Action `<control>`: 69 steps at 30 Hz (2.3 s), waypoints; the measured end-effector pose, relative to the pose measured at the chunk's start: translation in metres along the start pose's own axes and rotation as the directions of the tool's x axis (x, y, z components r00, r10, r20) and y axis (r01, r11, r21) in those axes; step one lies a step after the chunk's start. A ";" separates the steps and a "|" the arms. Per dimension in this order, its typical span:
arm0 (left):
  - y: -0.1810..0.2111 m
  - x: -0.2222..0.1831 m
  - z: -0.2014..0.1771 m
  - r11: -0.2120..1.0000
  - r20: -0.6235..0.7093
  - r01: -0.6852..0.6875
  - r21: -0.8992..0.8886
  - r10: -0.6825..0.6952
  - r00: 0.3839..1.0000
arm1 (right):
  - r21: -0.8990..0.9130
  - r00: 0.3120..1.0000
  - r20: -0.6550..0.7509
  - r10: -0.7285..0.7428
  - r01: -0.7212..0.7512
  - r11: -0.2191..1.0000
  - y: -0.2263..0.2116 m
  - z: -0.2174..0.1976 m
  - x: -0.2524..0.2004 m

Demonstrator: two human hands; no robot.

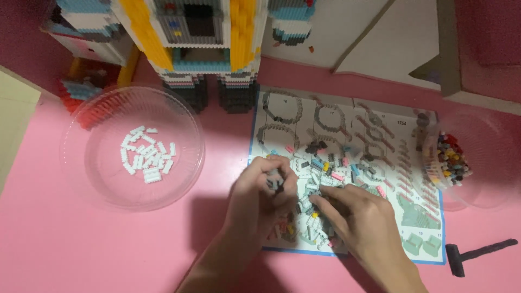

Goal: Sorting and assembling miniature building blocks (nanoblocks) on a pink surface following an instruction manual.

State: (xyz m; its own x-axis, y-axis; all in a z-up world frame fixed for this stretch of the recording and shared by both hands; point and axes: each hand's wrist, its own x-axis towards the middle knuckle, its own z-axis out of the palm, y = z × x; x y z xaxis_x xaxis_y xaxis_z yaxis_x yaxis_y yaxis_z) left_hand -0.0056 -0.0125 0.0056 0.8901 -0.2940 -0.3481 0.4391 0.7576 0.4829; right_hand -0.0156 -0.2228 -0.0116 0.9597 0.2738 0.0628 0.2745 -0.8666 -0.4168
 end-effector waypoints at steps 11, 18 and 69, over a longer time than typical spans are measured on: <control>-0.013 0.027 -0.020 0.900 -0.276 -0.055 -0.432 -0.073 0.958 | 0.288 0.775 0.332 0.538 -0.626 0.724 -0.031 -0.021 0.042; -0.001 0.022 0.000 0.885 -0.430 -0.168 -0.435 -0.040 0.902 | 0.341 0.788 0.290 0.544 -0.616 0.710 -0.003 -0.025 0.039; -0.050 -0.061 -0.072 0.597 0.006 -0.058 -0.800 0.105 0.994 | 0.136 0.860 -0.144 -0.489 0.507 0.851 -0.048 0.020 -0.015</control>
State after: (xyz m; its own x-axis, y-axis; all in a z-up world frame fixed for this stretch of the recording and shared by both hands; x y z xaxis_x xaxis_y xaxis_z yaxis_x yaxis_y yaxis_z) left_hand -0.0909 0.0095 -0.0558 0.9320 -0.2164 -0.2906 0.1131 0.9357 -0.3341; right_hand -0.0445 -0.1767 -0.0103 0.7000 0.5993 0.3883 0.7119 -0.5423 -0.4462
